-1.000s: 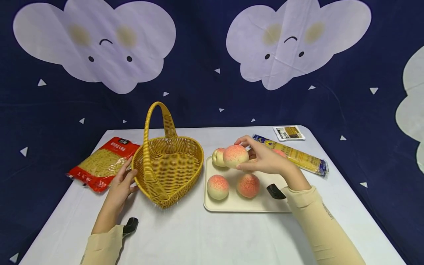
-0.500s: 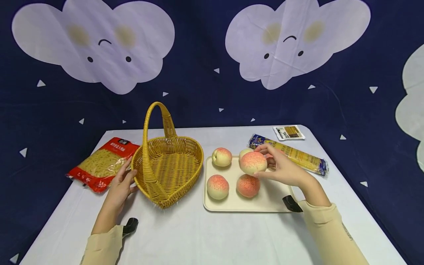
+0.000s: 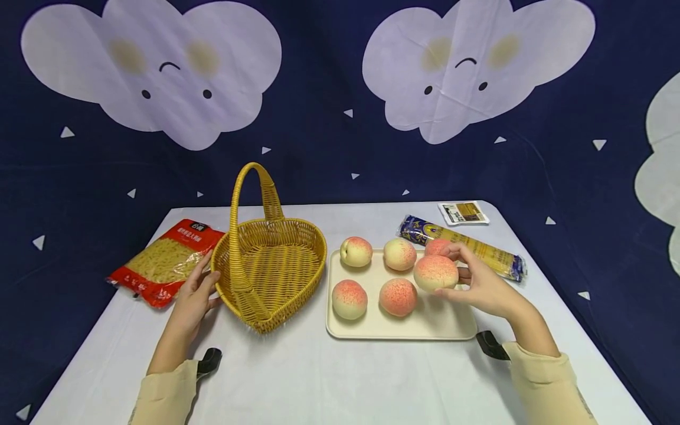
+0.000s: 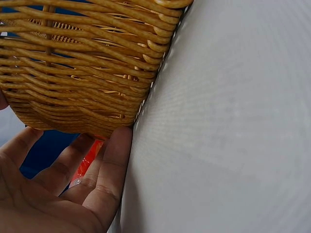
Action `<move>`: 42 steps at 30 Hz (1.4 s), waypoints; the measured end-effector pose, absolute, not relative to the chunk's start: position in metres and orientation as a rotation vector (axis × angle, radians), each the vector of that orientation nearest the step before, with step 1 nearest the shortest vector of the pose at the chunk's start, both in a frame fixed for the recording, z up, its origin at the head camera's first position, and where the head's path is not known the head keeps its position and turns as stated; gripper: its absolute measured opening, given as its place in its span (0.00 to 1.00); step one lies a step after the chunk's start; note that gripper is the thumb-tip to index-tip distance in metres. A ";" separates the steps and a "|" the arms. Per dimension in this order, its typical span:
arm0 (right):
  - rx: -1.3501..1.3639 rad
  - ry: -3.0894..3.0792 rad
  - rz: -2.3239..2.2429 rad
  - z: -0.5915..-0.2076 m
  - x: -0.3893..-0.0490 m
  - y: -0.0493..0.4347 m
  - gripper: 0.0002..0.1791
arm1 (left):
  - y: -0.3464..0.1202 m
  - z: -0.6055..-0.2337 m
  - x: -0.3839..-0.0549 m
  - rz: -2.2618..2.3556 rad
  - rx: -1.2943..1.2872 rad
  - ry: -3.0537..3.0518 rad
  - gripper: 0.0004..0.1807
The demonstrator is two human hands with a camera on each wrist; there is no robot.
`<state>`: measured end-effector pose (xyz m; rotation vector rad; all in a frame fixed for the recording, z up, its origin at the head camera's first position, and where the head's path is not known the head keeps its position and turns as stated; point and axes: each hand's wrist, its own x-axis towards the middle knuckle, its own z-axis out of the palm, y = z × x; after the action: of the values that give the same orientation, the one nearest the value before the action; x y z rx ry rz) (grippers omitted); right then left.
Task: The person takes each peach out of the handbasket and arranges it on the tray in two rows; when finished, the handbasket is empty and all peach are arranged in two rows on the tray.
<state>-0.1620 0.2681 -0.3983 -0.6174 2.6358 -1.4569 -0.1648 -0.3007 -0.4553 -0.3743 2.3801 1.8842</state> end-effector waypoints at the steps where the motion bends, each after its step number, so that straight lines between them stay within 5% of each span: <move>1: -0.601 2.637 -1.458 -0.399 -0.160 0.271 0.38 | -0.301 -0.455 -0.165 1.886 -0.373 2.380 0.37; 27: -0.469 2.739 -1.378 -0.450 -0.155 0.302 0.37 | -0.302 -0.456 -0.164 1.877 -0.368 2.384 0.37; 42: -0.450 2.799 -1.234 -0.448 -0.155 0.298 0.35 | -0.301 -0.454 -0.163 1.860 -0.358 2.391 0.37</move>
<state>-0.1554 0.2980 -0.4477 -0.4495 2.7987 -1.2342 -0.1630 -0.3013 -0.4544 -0.3583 2.3915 1.8600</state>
